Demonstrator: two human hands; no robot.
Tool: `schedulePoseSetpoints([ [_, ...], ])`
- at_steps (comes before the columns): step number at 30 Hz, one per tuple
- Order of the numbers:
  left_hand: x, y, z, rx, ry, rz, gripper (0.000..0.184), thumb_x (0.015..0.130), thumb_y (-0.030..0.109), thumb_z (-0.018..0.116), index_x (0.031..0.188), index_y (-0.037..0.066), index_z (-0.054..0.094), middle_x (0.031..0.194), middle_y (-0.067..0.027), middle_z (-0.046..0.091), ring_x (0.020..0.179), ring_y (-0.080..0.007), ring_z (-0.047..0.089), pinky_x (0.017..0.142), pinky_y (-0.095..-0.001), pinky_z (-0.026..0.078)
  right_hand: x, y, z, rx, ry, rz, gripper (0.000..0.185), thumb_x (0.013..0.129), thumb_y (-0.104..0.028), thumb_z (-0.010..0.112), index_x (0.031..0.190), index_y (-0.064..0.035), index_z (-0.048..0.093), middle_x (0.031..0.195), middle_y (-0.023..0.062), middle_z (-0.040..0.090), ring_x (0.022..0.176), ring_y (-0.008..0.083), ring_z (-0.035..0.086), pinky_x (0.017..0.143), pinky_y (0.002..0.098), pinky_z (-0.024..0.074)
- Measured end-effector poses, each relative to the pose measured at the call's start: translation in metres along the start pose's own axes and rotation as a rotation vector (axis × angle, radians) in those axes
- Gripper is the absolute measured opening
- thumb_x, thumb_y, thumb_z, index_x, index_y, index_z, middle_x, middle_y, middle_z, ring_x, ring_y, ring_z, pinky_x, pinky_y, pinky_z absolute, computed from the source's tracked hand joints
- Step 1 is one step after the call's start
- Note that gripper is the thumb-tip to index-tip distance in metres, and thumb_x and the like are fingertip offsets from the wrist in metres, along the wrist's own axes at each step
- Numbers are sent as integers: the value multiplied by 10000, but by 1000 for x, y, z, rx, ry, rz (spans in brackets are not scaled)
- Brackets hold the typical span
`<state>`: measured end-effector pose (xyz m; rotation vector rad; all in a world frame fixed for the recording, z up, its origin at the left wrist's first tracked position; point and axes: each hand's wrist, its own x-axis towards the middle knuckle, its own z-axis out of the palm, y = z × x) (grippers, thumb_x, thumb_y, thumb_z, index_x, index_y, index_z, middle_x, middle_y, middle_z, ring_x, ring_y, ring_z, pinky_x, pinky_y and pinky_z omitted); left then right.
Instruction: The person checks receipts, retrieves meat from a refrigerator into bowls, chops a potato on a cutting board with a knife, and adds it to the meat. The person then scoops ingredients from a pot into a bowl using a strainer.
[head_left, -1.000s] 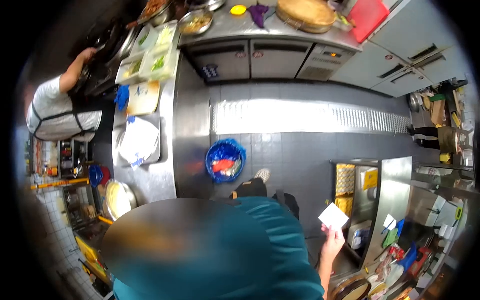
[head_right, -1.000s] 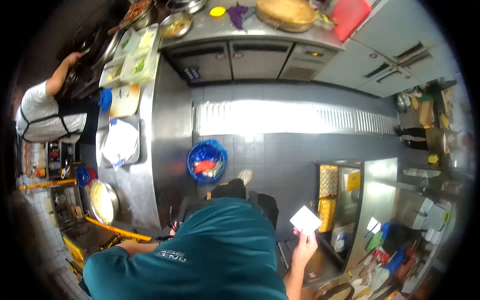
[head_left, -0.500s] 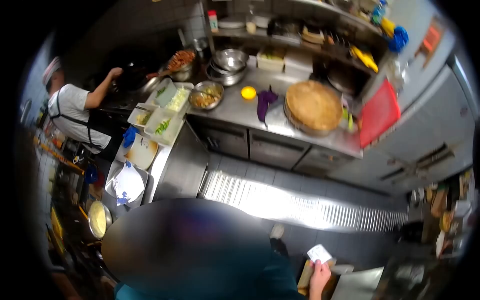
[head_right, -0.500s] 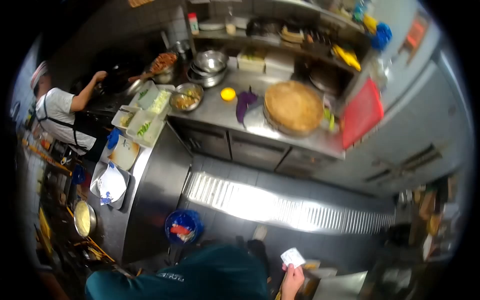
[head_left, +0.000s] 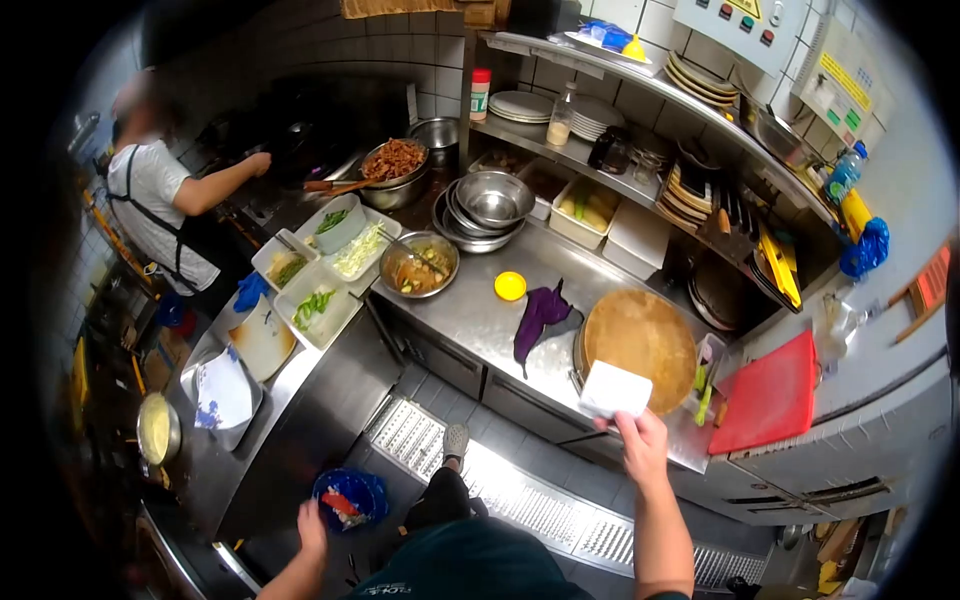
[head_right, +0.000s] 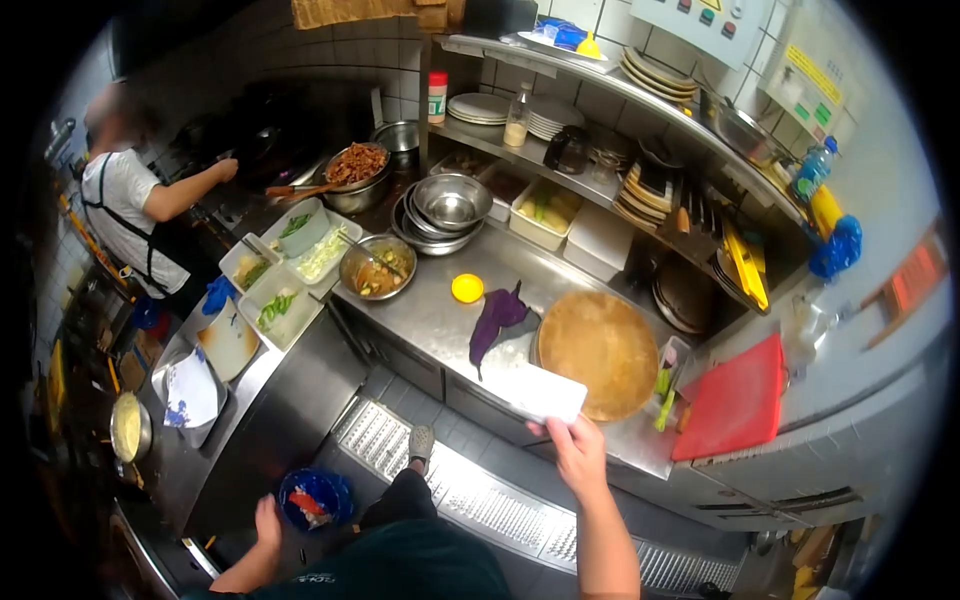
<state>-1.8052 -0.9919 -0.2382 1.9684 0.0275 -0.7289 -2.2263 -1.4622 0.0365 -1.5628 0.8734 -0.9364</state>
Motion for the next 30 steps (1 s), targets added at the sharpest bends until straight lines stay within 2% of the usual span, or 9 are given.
schedulePoseSetpoints([
  [2, 35, 118, 75, -202, -20, 184, 353, 1020, 339, 533, 1193, 50, 639, 997, -62, 660, 881, -101, 603, 755, -247, 483, 59, 8, 25, 111, -47, 55, 276, 1034, -148, 513, 1104, 70, 666, 998, 119, 722, 899, 161, 676, 850, 288, 505],
  [6, 91, 291, 225, -487, -387, 284, 374, 1029, 297, 516, 1199, -22, 611, 1074, -136, 684, 953, -201, 666, 853, -330, 546, 172, -1, 81, 324, -126, 46, 322, 1054, -210, 494, 1145, 66, 633, 982, 120, 722, 889, 186, 675, 839, 311, 528],
  [9, 83, 399, 330, -512, -795, 421, 430, 1058, 258, 425, 1276, -88, 558, 1162, -220, 661, 1071, -283, 656, 961, -397, 527, 237, 1, 107, 371, -161, 41, 316, 1056, -222, 497, 1155, 48, 628, 963, 113, 720, 859, 179, 670, 813, 310, 540],
  [12, 52, 491, 400, -598, -1118, 429, 414, 1064, 248, 413, 1274, -78, 557, 1235, -189, 628, 1154, -273, 610, 1020, -418, 475, 275, 1, 115, 376, -171, 91, 306, 1056, -225, 498, 1132, 36, 639, 954, 103, 721, 849, 153, 664, 793, 295, 539],
  [14, 35, 536, 428, -785, -1277, 319, 356, 1053, 207, 467, 1264, -59, 574, 1202, -151, 645, 1126, -204, 612, 962, -363, 493, 291, 6, 114, 330, -160, 103, 287, 1048, -224, 521, 1087, 27, 655, 944, 90, 722, 834, 137, 663, 783, 283, 536],
  [21, 40, 566, 485, -668, -1232, 273, 186, 960, 46, 609, 1131, -25, 620, 1034, -69, 691, 952, -122, 643, 884, -273, 496, 314, 25, 80, 237, -153, 177, 243, 1028, -183, 550, 1065, 25, 670, 924, 95, 717, 845, 150, 655, 828, 297, 513],
  [24, 39, 556, 501, -515, -1078, 392, 165, 945, 49, 628, 1098, -13, 637, 1019, -67, 690, 948, -128, 641, 885, -286, 498, 323, 24, 71, 155, -44, 153, 215, 1015, -173, 579, 1064, 13, 674, 918, 78, 713, 850, 134, 646, 840, 290, 506],
  [25, 33, 559, 502, -453, -1035, 446, 139, 934, 42, 643, 1062, -13, 652, 995, -62, 694, 913, -107, 638, 846, -266, 506, 326, 30, 66, 175, 0, 123, 170, 980, -132, 638, 1064, 12, 676, 925, 57, 709, 839, 115, 637, 811, 267, 508],
  [30, 22, 556, 522, -325, -899, 687, 123, 935, 3, 645, 1051, -36, 649, 973, -69, 707, 892, -109, 666, 792, -250, 535, 342, 50, 38, 90, 90, 84, 95, 912, -52, 721, 976, 16, 699, 853, 6, 692, 748, 65, 601, 697, 206, 485],
])
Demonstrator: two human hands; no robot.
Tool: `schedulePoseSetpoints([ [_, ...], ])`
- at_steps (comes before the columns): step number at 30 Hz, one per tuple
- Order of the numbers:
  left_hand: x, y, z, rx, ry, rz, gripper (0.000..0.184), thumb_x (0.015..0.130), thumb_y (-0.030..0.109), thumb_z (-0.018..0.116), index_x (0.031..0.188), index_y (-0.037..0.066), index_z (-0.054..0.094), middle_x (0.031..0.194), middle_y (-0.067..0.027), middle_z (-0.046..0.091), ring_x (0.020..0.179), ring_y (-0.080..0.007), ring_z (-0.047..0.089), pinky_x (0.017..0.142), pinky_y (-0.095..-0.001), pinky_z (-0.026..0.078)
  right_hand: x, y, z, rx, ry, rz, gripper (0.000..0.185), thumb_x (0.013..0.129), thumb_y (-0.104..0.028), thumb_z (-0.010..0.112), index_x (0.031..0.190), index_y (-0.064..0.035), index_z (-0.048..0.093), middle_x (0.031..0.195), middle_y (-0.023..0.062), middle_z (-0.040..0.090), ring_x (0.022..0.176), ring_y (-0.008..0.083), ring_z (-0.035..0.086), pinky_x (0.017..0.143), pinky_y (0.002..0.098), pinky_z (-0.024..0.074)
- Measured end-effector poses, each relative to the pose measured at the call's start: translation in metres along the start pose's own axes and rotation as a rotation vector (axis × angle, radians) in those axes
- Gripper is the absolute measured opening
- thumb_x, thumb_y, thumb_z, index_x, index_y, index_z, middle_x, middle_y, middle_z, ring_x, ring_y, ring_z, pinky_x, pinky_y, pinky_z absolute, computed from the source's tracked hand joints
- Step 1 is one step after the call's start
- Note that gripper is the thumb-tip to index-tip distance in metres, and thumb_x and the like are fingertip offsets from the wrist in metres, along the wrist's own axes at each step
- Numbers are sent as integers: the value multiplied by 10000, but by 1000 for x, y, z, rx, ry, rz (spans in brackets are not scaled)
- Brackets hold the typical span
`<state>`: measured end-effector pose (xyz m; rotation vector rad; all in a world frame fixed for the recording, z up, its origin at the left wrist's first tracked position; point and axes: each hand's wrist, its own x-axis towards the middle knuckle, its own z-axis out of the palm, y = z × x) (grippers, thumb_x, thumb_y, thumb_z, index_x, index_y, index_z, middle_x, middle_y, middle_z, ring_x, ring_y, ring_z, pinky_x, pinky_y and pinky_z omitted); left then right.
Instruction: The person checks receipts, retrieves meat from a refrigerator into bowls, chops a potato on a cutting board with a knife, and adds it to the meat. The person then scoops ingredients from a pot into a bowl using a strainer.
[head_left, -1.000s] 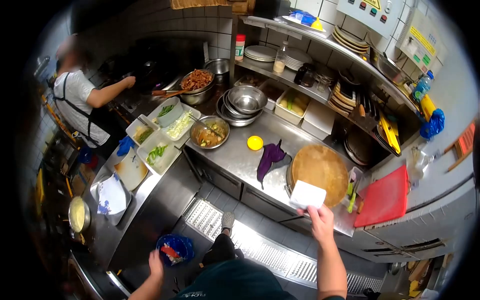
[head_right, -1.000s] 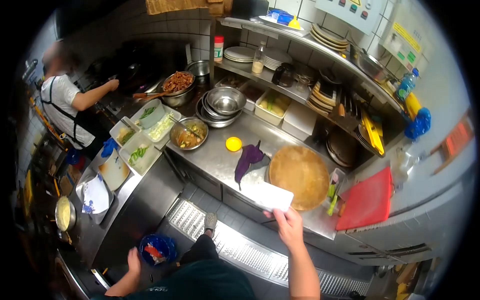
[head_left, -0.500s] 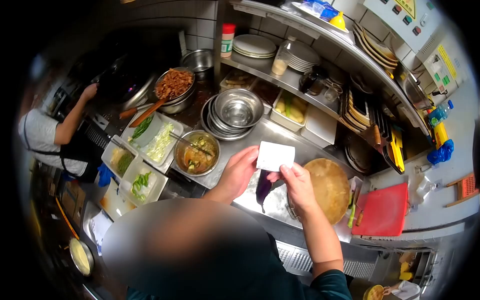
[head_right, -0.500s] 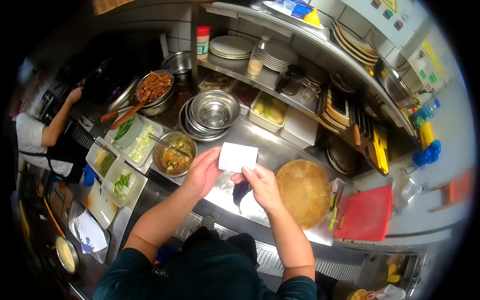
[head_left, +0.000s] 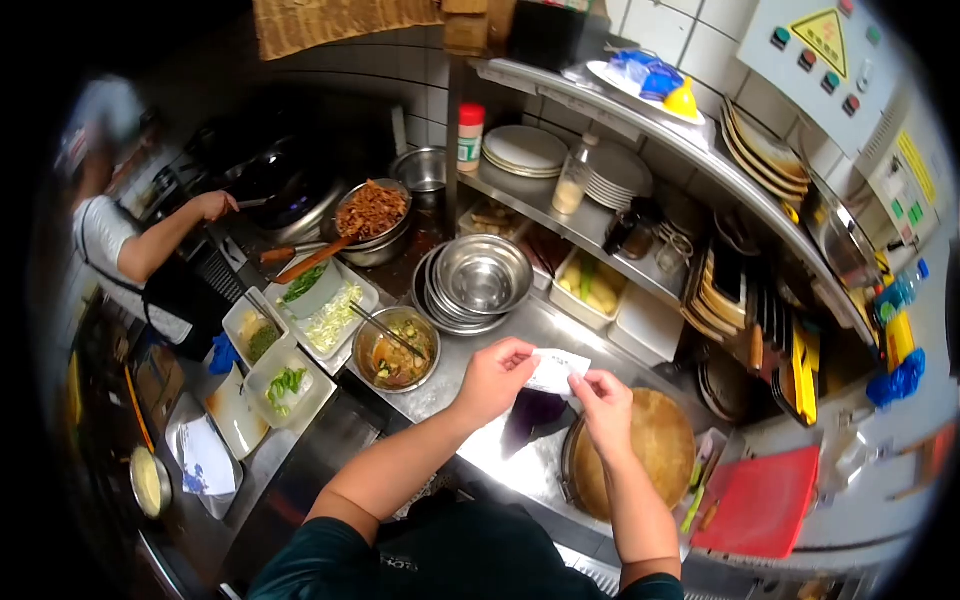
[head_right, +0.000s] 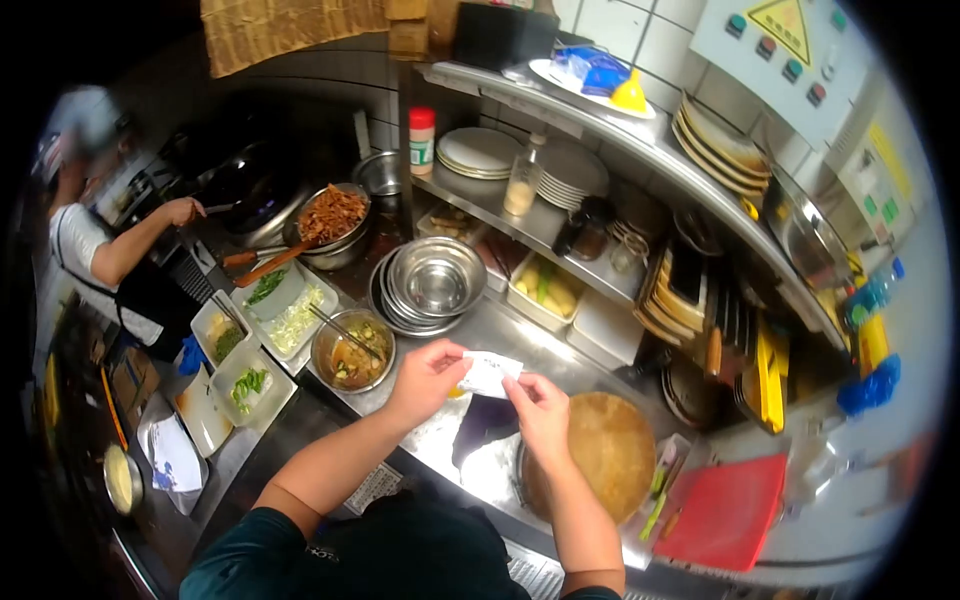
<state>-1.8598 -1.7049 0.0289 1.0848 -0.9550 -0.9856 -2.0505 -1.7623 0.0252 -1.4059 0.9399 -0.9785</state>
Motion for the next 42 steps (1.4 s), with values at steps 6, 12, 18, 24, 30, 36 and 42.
schedulePoseSetpoints([
  [6, 2, 3, 28, -227, 157, 30, 174, 948, 31, 635, 1106, -36, 611, 1017, -89, 695, 916, -139, 661, 831, -279, 534, 21, -17, -4, -34, 0, -119, 97, 897, -75, 748, 919, 14, 716, 736, -43, 623, 652, 21, 513, 577, 193, 417],
  [12, 14, -18, 15, -491, 260, -19, 183, 961, 73, 630, 1118, -19, 613, 1020, -95, 697, 844, -150, 657, 805, -288, 534, 59, -29, 11, -119, -190, -123, 155, 912, -73, 728, 1029, 22, 693, 847, -1, 665, 743, 55, 579, 667, 207, 471],
  [18, 28, -20, -35, -416, 389, -72, 171, 947, 37, 622, 1109, -16, 611, 1059, -121, 695, 911, -175, 670, 795, -311, 552, 188, -78, 41, 361, 87, -276, 475, 951, -184, 688, 1335, 17, 494, 1171, 119, 655, 1068, 181, 633, 984, 326, 495],
  [24, 43, -37, -79, -293, 361, -154, 151, 956, 52, 613, 1078, -33, 638, 971, -83, 699, 830, -125, 652, 769, -259, 519, 322, -108, 44, 500, 291, -579, 582, 936, -138, 703, 1390, 66, 400, 1279, 168, 580, 1173, 224, 581, 1056, 351, 443],
  [30, 58, -61, -123, -346, 351, -212, 139, 941, 9, 578, 1060, -35, 633, 997, -99, 700, 848, -145, 655, 759, -287, 540, 364, -111, 29, 332, 193, -589, 403, 923, -103, 714, 1258, 50, 548, 1252, 101, 604, 1160, 184, 573, 1046, 343, 437],
  [36, 73, -72, -133, -334, 324, -269, 131, 940, 10, 585, 1052, -34, 636, 987, -96, 702, 838, -146, 658, 756, -284, 542, 371, -109, 29, 238, 257, -574, 325, 915, -126, 731, 1160, 70, 646, 1148, 108, 679, 1072, 169, 616, 1008, 320, 460],
  [42, 73, -77, -132, -421, 283, -291, 144, 933, 4, 583, 1059, -44, 633, 992, -107, 703, 830, -145, 656, 759, -289, 541, 379, -114, 28, 214, 248, -603, 354, 906, -78, 722, 1210, 67, 610, 1207, 134, 651, 1156, 211, 597, 1062, 364, 456],
])
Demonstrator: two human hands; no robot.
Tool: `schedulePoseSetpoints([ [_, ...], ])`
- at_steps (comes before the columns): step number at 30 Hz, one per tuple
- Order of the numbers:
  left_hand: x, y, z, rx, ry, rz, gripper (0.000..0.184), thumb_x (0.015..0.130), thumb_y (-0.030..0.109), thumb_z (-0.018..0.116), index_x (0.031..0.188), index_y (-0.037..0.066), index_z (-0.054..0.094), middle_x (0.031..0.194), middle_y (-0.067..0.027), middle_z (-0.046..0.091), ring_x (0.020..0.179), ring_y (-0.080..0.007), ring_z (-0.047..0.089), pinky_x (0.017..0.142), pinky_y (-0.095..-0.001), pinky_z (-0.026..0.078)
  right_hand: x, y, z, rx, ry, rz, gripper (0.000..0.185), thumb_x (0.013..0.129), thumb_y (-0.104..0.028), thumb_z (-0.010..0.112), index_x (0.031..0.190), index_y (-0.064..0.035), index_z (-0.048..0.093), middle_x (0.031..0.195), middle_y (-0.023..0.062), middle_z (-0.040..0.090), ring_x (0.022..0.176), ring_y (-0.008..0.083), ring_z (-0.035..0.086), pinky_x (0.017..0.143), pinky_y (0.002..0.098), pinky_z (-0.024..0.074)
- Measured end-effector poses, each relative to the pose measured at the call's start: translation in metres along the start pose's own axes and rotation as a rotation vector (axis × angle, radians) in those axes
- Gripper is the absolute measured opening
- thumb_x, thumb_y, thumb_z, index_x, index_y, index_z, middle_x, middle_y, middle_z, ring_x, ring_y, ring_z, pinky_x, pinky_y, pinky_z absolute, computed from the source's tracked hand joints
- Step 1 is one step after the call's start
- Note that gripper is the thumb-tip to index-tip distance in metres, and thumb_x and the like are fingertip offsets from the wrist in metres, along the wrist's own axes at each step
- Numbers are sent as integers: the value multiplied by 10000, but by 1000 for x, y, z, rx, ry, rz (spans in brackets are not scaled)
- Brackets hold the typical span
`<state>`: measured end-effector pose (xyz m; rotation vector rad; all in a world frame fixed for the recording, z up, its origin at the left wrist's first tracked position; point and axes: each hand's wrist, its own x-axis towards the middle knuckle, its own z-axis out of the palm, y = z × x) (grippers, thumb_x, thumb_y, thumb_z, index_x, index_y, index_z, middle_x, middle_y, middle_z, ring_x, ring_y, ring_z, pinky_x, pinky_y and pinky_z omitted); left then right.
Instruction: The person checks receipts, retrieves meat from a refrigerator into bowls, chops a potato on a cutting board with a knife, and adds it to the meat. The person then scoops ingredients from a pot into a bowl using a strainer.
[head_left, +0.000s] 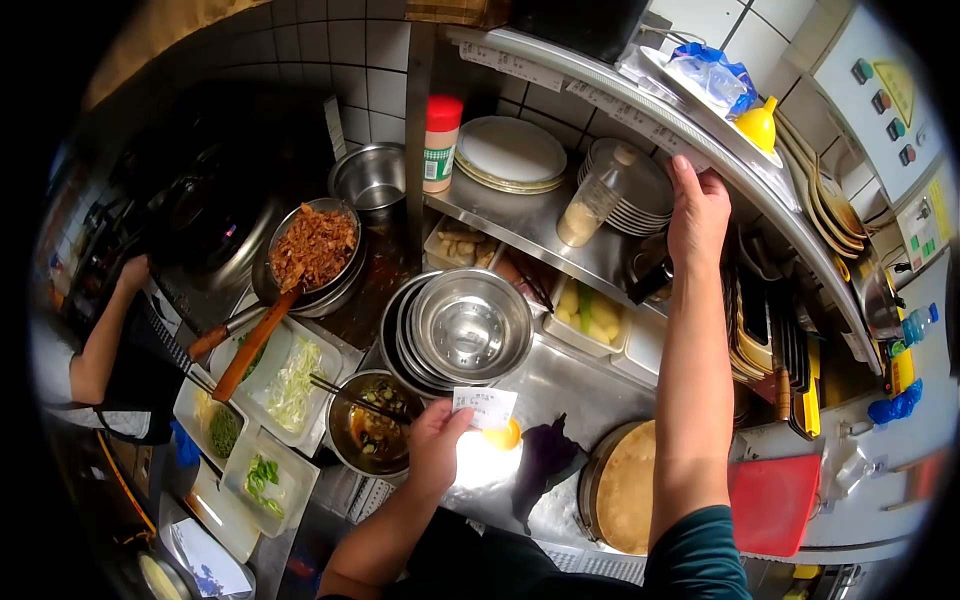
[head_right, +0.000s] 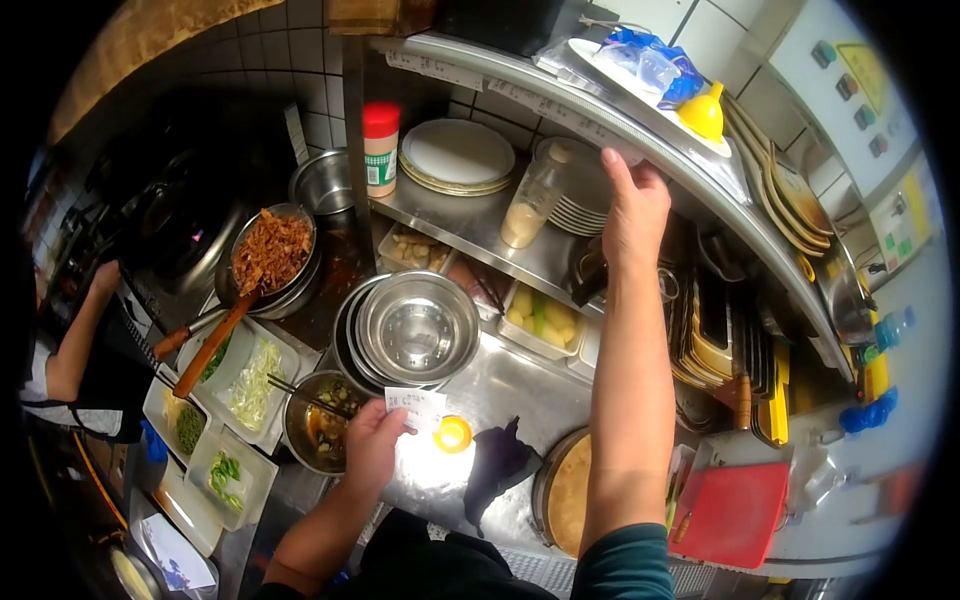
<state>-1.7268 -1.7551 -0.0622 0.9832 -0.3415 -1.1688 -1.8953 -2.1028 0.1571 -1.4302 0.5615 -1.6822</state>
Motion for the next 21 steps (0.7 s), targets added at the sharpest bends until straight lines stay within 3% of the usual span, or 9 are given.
schedulePoseSetpoints([
  [9, -8, -8, -6, 46, 23, -46, 148, 934, 11, 583, 1062, -41, 637, 981, -103, 704, 839, -142, 653, 758, -288, 538, 16, 3, -3, -80, -50, 162, 453, 875, -74, 748, 1263, 62, 557, 1268, 139, 611, 1188, 232, 582, 1086, 397, 445],
  [12, -11, -8, -6, 59, 30, -54, 142, 935, 12, 582, 1054, -40, 638, 979, -101, 704, 839, -142, 654, 758, -291, 539, 1, 2, 9, 164, -31, 64, 442, 867, -49, 749, 1257, 43, 564, 1206, 125, 643, 1157, 229, 604, 1061, 388, 472],
  [14, -13, -11, -6, 43, 34, -56, 135, 936, 10, 579, 1047, -39, 638, 978, -99, 704, 839, -142, 653, 759, -293, 541, -6, 11, 15, 304, -16, 126, 435, 850, -21, 753, 1238, 25, 563, 1194, 131, 644, 1135, 245, 624, 1036, 379, 491],
  [15, -14, -13, -6, 37, 36, -58, 131, 937, 8, 577, 1044, -38, 638, 977, -98, 704, 839, -142, 653, 759, -294, 543, -11, 14, 22, 344, 11, 205, 525, 794, 14, 787, 1235, 66, 507, 1204, 156, 612, 1097, 226, 627, 963, 334, 529],
  [18, -17, -16, -4, 50, 18, -45, 122, 937, 6, 578, 1035, -37, 636, 978, -100, 704, 840, -146, 655, 757, -301, 548, -20, 14, 55, 502, -9, 304, 564, 791, 48, 768, 1266, 72, 464, 1161, 178, 636, 1082, 254, 659, 843, 296, 551],
  [20, -19, -18, -3, 31, 24, -33, 122, 936, 4, 579, 1035, -37, 636, 979, -101, 704, 841, -149, 659, 756, -304, 551, -17, 24, 72, 604, 38, 393, 492, 800, 42, 764, 1199, 66, 477, 1017, 176, 683, 961, 261, 702, 749, 287, 555],
  [21, -19, -19, -1, 23, 16, -32, 122, 936, 3, 579, 1035, -37, 636, 979, -102, 704, 842, -151, 661, 755, -306, 552, -13, 27, 77, 678, -61, 410, 451, 797, 40, 768, 1151, 52, 489, 1002, 180, 679, 931, 245, 699, 735, 296, 559],
])
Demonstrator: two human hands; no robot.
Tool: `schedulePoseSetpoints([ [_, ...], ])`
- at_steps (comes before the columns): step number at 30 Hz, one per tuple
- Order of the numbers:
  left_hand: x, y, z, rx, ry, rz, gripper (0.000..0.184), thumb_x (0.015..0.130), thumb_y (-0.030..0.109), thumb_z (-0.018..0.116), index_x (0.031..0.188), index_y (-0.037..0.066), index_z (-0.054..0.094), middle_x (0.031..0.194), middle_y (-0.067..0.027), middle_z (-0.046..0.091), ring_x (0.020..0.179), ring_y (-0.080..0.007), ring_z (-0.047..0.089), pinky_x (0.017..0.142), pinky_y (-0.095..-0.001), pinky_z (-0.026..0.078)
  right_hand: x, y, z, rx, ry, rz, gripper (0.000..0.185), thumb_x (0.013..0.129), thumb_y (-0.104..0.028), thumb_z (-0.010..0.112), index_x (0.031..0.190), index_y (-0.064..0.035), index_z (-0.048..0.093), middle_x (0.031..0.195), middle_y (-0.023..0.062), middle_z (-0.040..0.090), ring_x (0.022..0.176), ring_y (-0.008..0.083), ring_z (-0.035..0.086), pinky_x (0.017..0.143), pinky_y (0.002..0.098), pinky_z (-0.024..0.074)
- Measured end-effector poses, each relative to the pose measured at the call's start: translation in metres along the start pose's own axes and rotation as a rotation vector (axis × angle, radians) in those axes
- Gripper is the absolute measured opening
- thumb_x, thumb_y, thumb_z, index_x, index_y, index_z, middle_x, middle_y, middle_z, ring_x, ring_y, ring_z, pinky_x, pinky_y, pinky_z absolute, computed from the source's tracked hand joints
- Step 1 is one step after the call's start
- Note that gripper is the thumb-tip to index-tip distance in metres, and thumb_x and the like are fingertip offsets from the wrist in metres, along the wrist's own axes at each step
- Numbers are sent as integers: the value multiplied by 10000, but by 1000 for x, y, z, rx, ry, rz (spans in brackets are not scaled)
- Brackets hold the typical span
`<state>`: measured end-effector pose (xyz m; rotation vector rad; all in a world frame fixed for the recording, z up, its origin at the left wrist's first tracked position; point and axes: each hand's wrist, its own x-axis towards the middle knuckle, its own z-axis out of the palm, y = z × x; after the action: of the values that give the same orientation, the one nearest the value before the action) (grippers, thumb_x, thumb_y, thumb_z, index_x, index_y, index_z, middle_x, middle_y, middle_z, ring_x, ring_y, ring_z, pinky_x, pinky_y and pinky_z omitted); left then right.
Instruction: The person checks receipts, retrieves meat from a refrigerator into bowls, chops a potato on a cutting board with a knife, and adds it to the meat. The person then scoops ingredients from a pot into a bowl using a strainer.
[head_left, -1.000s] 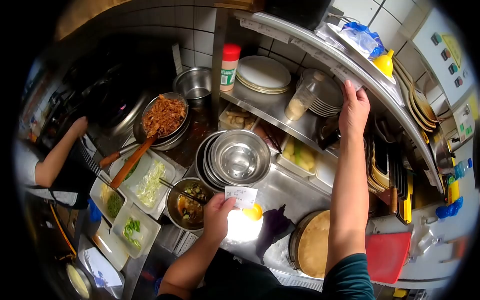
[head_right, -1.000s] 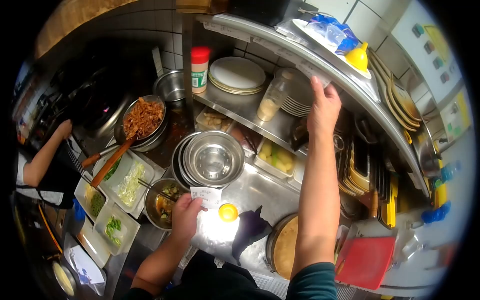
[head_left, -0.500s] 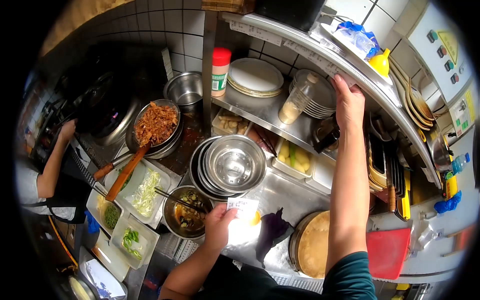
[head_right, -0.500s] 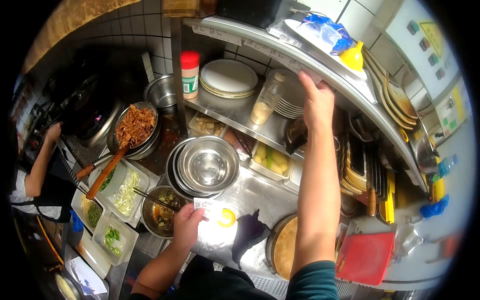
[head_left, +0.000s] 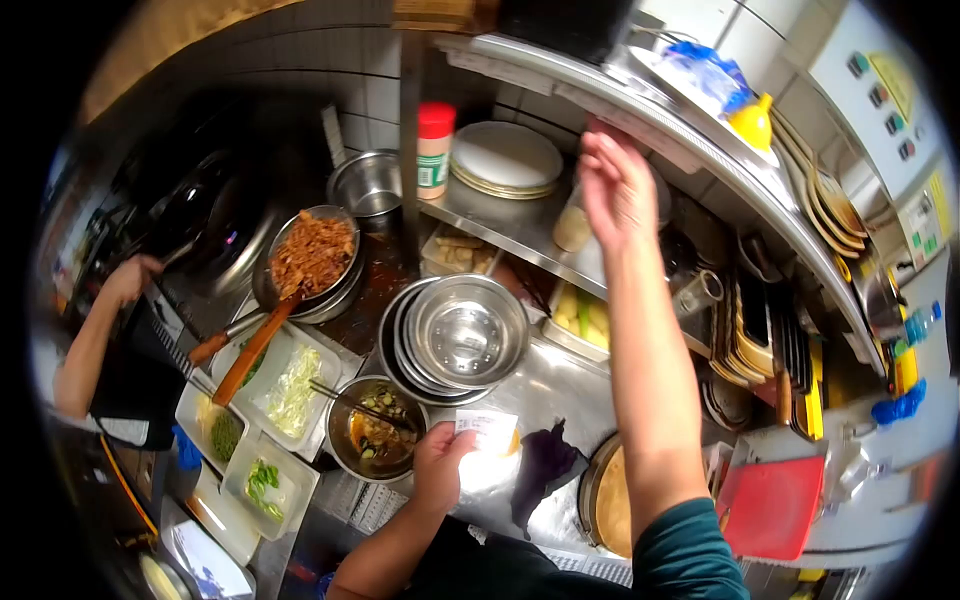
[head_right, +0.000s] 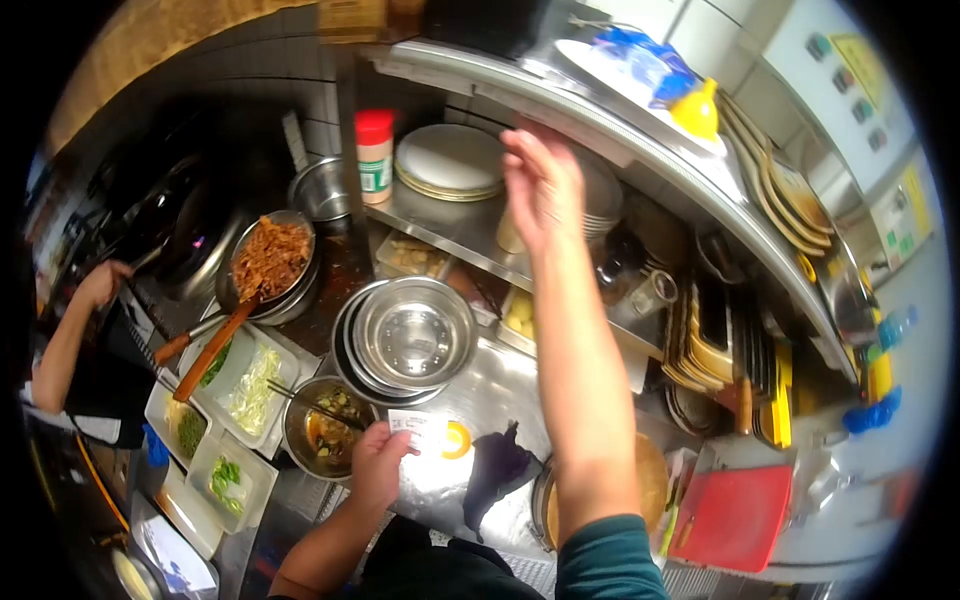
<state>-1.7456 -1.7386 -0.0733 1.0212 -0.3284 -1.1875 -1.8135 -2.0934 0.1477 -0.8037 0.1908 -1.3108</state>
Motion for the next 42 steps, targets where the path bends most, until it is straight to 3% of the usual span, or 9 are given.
schedulePoseSetpoints([
  [3, -2, -3, 5, 28, 7, 48, 124, 936, 1, 578, 1039, -35, 637, 984, -105, 705, 841, -156, 666, 753, -307, 553, 14, 15, 8, 144, -2, 116, 223, 843, 30, 720, 1031, -7, 606, 941, 99, 668, 867, 212, 678, 759, 310, 574],
  [13, -5, -11, -5, -13, -10, 31, 142, 935, -15, 565, 1054, -28, 643, 978, -107, 708, 832, -161, 673, 750, -309, 558, 15, 16, 5, 25, -36, -74, 161, 903, -20, 698, 1046, 31, 645, 1044, 116, 675, 983, 211, 670, 854, 304, 588],
  [22, -6, -18, -7, 47, -31, -13, 159, 936, -1, 560, 1071, -36, 636, 994, -109, 704, 842, -161, 667, 763, -297, 544, -2, -5, -3, -14, 75, -181, 248, 895, -3, 698, 1118, 73, 622, 1050, 155, 684, 985, 280, 699, 822, 322, 621],
  [27, 17, 22, 9, 183, -7, 22, 151, 937, 17, 554, 1053, -46, 627, 986, -110, 699, 828, -162, 655, 780, -290, 528, -10, -21, -17, -37, 106, -196, 270, 891, 34, 679, 1157, 45, 632, 1049, 144, 697, 966, 271, 707, 821, 297, 622],
  [28, 29, 30, 12, 184, -8, 89, 131, 942, 67, 622, 1028, -30, 642, 928, -76, 703, 793, -128, 647, 742, -273, 529, -11, -22, -17, -66, 89, -160, 318, 889, 41, 674, 1200, 39, 607, 1121, 139, 677, 990, 262, 695, 848, 284, 610],
  [32, 53, 74, 40, 66, -22, 209, 119, 953, 40, 601, 1041, -33, 633, 963, -98, 710, 806, -139, 654, 766, -287, 540, -20, -28, -18, -106, -59, -89, 502, 882, 42, 675, 1345, 18, 481, 1271, 144, 589, 1061, 253, 658, 897, 302, 589],
  [37, 57, 69, 44, -3, -41, 189, 136, 951, 21, 590, 1068, -34, 631, 996, -107, 709, 825, -145, 657, 772, -297, 545, -38, -52, -42, -51, 147, -298, 276, 870, -80, 754, 1082, -92, 579, 943, 28, 659, 839, 178, 679, 752, 289, 581],
  [38, 58, 60, 42, -8, -40, 164, 142, 950, 20, 588, 1075, -34, 631, 999, -107, 707, 829, -146, 657, 771, -297, 544, -37, -55, -48, -44, 226, -349, 361, 898, -129, 740, 1201, -119, 544, 1021, 14, 617, 771, 133, 623, 672, 259, 539],
  [42, 59, 52, 47, -6, -84, 115, 170, 954, 33, 578, 1099, -39, 628, 1014, -105, 700, 852, -150, 655, 769, -294, 542, -34, -69, -58, -119, 225, -390, 368, 905, -179, 745, 1217, -105, 564, 1014, 1, 611, 718, 108, 574, 641, 235, 504],
])
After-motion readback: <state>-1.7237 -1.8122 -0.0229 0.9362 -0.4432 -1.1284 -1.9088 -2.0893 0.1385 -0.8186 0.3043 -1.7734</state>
